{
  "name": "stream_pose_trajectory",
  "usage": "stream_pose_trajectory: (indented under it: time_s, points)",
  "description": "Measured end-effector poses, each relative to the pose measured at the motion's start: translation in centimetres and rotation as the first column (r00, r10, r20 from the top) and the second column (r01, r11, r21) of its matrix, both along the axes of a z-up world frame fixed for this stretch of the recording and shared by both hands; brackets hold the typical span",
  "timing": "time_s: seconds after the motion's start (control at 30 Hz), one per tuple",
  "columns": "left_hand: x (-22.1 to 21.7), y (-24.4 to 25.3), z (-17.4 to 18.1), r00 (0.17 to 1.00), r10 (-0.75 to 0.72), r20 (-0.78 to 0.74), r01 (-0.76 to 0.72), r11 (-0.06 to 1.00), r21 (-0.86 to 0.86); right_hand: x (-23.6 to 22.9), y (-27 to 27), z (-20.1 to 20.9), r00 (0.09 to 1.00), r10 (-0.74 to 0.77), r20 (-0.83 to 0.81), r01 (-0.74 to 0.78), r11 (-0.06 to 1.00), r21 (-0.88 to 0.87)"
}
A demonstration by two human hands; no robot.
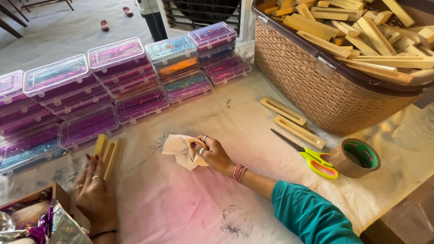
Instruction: Inspecting wooden blocks, wiping them with a cloth, and wrapping them in decorative foil.
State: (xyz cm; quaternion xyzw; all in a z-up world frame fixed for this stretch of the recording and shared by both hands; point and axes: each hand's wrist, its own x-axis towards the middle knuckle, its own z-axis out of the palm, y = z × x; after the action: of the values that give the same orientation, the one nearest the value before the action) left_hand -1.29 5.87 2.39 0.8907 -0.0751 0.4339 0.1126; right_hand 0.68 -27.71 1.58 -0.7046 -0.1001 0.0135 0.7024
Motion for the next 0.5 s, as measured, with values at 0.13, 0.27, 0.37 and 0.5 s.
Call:
stream_pose_trajectory:
  time_s: [0.13,0.27,0.37,0.5]
  points:
    - [0.4,0.4,-0.6,0.999,0.013,-0.05,-0.014,1.0,-0.001,0.2,0.0,-0.3,1.0,-0.011,0.019,0.011,1.0,-0.015]
    - [0.7,-0.3,-0.5,0.996,0.022,-0.091,-0.015,0.997,0.079,0.1,0.0,-0.3,1.0,-0.005,0.017,0.005,1.0,-0.023]
    - [0.8,-0.1,-0.3,0.996,0.055,-0.072,-0.044,0.987,0.155,0.1,0.0,-0.3,1.0,0.002,-0.002,-0.002,1.0,-0.009]
    - [1.1,0.4,-0.7,0.995,0.099,0.008,-0.098,0.973,0.207,0.2,0.0,-0.5,1.0,0.001,0.001,-0.001,1.0,-0.028]
